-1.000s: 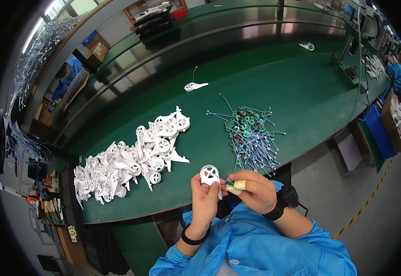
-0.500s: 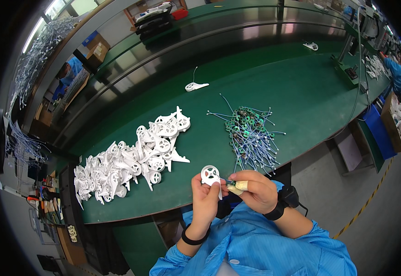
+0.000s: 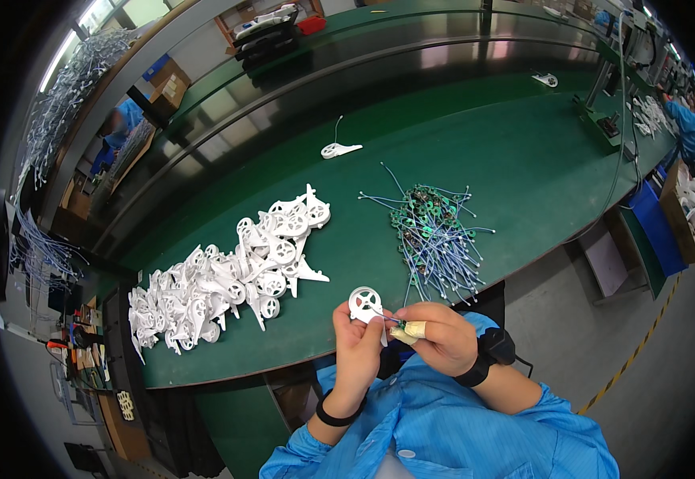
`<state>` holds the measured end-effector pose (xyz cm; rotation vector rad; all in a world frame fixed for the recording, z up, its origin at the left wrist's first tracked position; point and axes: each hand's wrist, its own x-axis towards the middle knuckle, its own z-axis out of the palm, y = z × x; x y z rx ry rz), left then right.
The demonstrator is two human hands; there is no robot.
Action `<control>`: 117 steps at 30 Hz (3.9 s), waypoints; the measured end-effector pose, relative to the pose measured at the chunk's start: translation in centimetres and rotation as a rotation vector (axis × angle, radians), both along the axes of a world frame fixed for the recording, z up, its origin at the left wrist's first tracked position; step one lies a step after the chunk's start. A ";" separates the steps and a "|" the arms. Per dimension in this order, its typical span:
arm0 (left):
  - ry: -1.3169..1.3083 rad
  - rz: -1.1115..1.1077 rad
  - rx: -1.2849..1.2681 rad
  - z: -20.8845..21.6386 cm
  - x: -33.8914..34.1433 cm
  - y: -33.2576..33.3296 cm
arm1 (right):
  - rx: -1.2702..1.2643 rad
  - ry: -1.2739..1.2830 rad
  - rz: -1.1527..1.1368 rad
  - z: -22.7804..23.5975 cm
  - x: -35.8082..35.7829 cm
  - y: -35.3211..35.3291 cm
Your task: The person picks up a white plastic frame and a green circuit board with wires, fits the board into the frame by hand, and places the assembled unit onto the conveyor belt.
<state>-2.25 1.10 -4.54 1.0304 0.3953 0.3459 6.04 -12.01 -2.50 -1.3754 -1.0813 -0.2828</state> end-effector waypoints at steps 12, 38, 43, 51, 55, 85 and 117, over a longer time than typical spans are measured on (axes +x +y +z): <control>-0.134 0.006 0.242 2.1 -1.2 -2.7 | -0.163 0.200 -0.155 0.2 -1.5 1.5; -0.226 -0.032 0.305 1.0 -1.0 -2.4 | -0.113 0.363 -0.098 -0.3 -1.2 1.9; -0.139 -0.076 0.221 1.3 -1.2 -2.2 | -0.204 0.265 -0.120 -0.2 -0.7 1.6; -0.076 0.033 0.761 0.4 -1.0 -1.9 | -0.259 0.118 -0.145 0.3 -0.3 1.9; -0.069 -0.010 0.781 -0.3 -1.4 -1.1 | -0.273 0.191 -0.063 0.5 0.1 2.0; -0.022 -0.086 0.264 1.9 -1.0 -0.1 | -0.420 0.047 -0.008 2.3 2.0 3.7; -0.112 0.043 0.518 -2.2 -5.1 10.4 | -0.998 -0.034 -0.232 0.2 28.0 26.6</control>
